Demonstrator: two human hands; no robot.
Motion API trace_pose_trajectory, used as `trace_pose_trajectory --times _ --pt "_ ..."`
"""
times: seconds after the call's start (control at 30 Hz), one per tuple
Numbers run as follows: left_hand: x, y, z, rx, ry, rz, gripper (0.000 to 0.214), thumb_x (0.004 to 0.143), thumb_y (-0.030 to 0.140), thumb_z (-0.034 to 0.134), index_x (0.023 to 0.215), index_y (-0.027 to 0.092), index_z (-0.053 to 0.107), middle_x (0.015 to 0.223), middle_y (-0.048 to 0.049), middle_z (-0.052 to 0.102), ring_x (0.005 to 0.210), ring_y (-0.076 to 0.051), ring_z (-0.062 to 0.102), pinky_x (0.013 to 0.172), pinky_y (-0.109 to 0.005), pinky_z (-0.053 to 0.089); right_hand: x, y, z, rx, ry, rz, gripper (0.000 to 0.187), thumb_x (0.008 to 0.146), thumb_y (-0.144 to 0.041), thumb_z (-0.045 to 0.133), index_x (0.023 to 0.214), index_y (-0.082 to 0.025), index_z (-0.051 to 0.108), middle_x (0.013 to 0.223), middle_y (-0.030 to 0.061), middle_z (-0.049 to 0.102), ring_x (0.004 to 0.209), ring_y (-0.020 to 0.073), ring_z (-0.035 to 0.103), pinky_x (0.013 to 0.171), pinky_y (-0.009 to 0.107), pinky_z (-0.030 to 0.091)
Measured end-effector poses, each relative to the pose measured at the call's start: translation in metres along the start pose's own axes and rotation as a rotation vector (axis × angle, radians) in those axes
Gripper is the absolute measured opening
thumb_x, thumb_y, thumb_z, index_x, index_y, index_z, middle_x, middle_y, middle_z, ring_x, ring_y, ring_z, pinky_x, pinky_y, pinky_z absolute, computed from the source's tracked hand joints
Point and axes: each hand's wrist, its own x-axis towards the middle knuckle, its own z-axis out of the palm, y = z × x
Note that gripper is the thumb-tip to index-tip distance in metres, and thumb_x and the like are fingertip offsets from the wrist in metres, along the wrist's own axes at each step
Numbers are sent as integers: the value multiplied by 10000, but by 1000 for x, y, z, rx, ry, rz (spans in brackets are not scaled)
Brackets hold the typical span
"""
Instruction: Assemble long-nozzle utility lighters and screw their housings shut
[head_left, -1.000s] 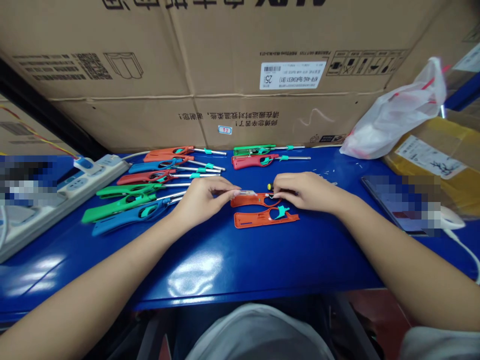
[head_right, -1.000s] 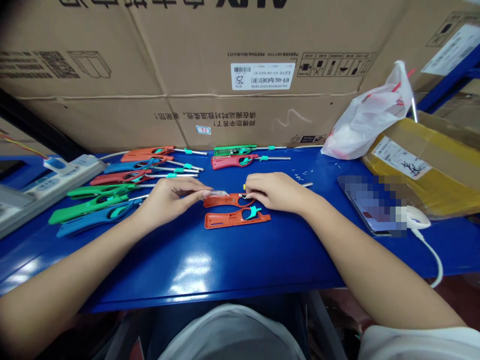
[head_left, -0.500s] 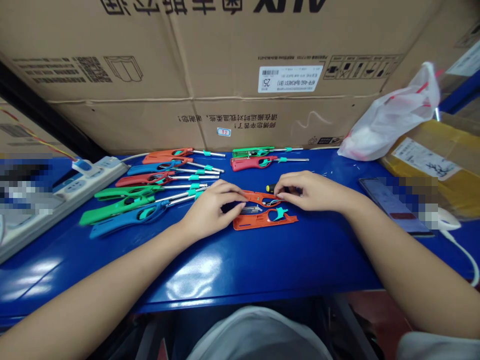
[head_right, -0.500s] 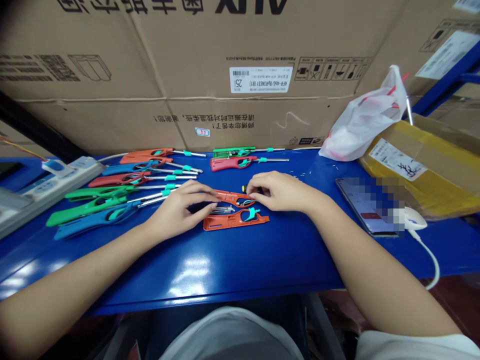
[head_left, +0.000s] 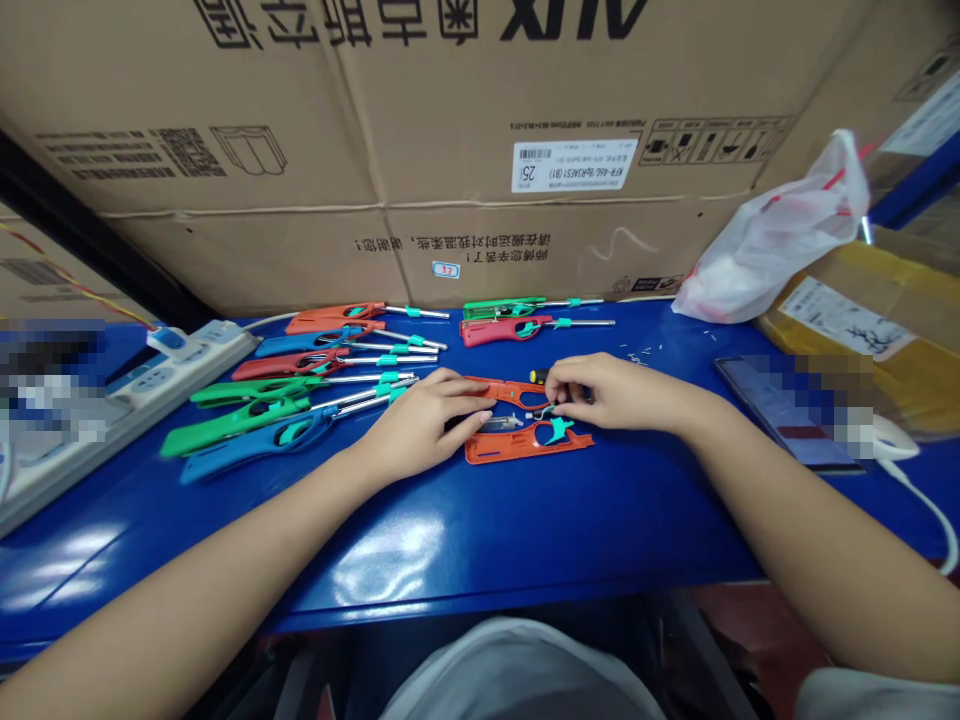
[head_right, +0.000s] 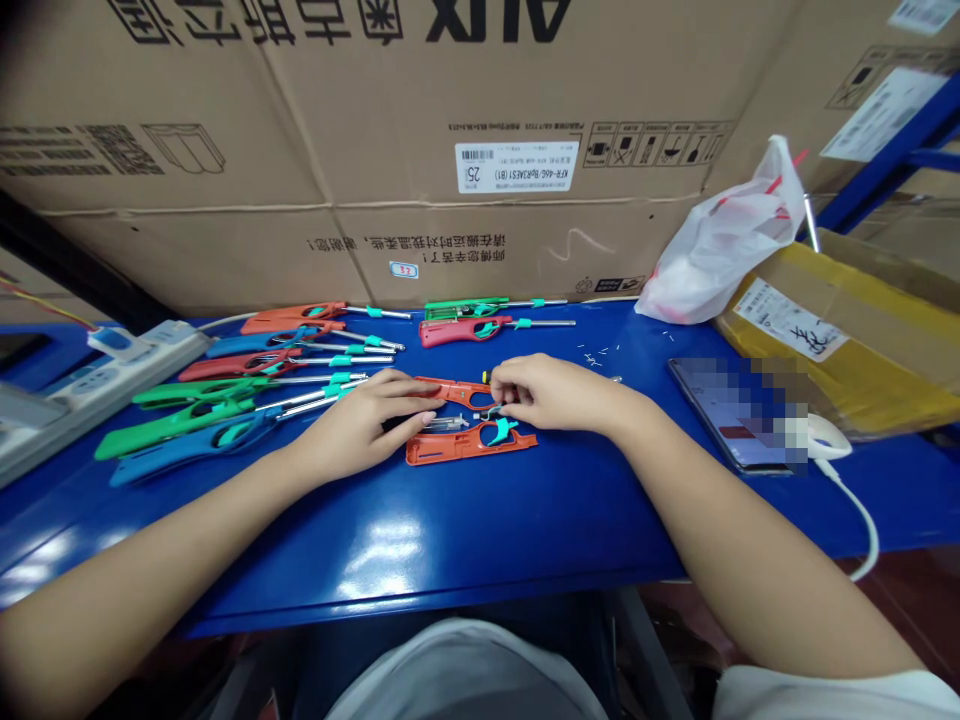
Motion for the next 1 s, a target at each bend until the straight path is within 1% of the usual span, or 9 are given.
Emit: trace_pose_trajectory --times 0.07,0.2,0.33,0.4,0.53,0.63,0.83,0.93,1.0 --pt "0 0 -1 18 -4 5 334 1035 322 522 1259 192 733 1329 -82 705 1146 -269 582 1018 -473 521 -2 2 -3 7 -45 4 147 853 -145 593 948 -178 699 923 55 713 701 138 610 613 241 436" --pt "-2 1 -2 35 -8 14 337 1036 324 520 1252 179 734 1314 -89 710 1149 -274 576 1019 -475 518 -9 12 -17 -119 14 146 151 838 -166 622 960 -180 710 882 44 715 690 153 609 641 268 444" --pt "-3 2 -3 24 -15 14 335 1038 321 515 1259 185 728 1310 -76 714 1144 -271 571 1018 -471 518 -11 20 -23 -228 -34 275 126 868 -328 692 902 -207 698 825 26 699 696 176 617 624 284 426" --pt "-3 3 -3 24 -19 11 338 1038 326 517 1267 186 722 1319 -73 711 1144 -272 566 1023 -473 515 -9 20 -19 -289 -7 273 133 865 -326 713 903 -207 667 888 35 701 738 186 626 636 288 427" --pt "-3 3 -2 21 -33 5 362 1038 349 516 1307 188 698 1358 -70 692 1151 -271 554 1039 -475 506 -2 18 -8 -416 87 275 183 909 -249 651 1080 -196 615 1147 93 680 917 238 662 704 315 461" --pt "-2 3 -1 12 -36 7 374 1040 349 511 1335 191 678 1377 -70 680 1166 -270 547 1050 -474 501 2 20 -2 -444 97 277 150 967 -210 544 1092 -201 626 1152 85 693 987 264 674 728 336 482" --pt "-2 4 0 4 -34 9 370 1041 361 506 1329 205 678 1383 -70 675 1173 -273 547 1054 -482 494 13 31 13 -410 280 193 249 995 -227 520 1207 -223 651 1266 86 664 1105 272 655 830 365 518" --pt "-2 5 -1 6 -31 7 376 1044 373 501 1328 202 677 1380 -82 674 1170 -274 547 1049 -489 494 15 32 15 -364 263 195 278 999 -244 510 1231 -224 662 1251 93 660 1076 262 656 824 359 515" --pt "-1 8 -2 11 -15 12 371 1042 382 508 1314 200 682 1371 -90 674 1169 -274 545 1048 -492 490 12 28 9 -326 281 163 294 988 -260 524 1248 -210 650 1268 110 637 1030 249 654 800 348 503"
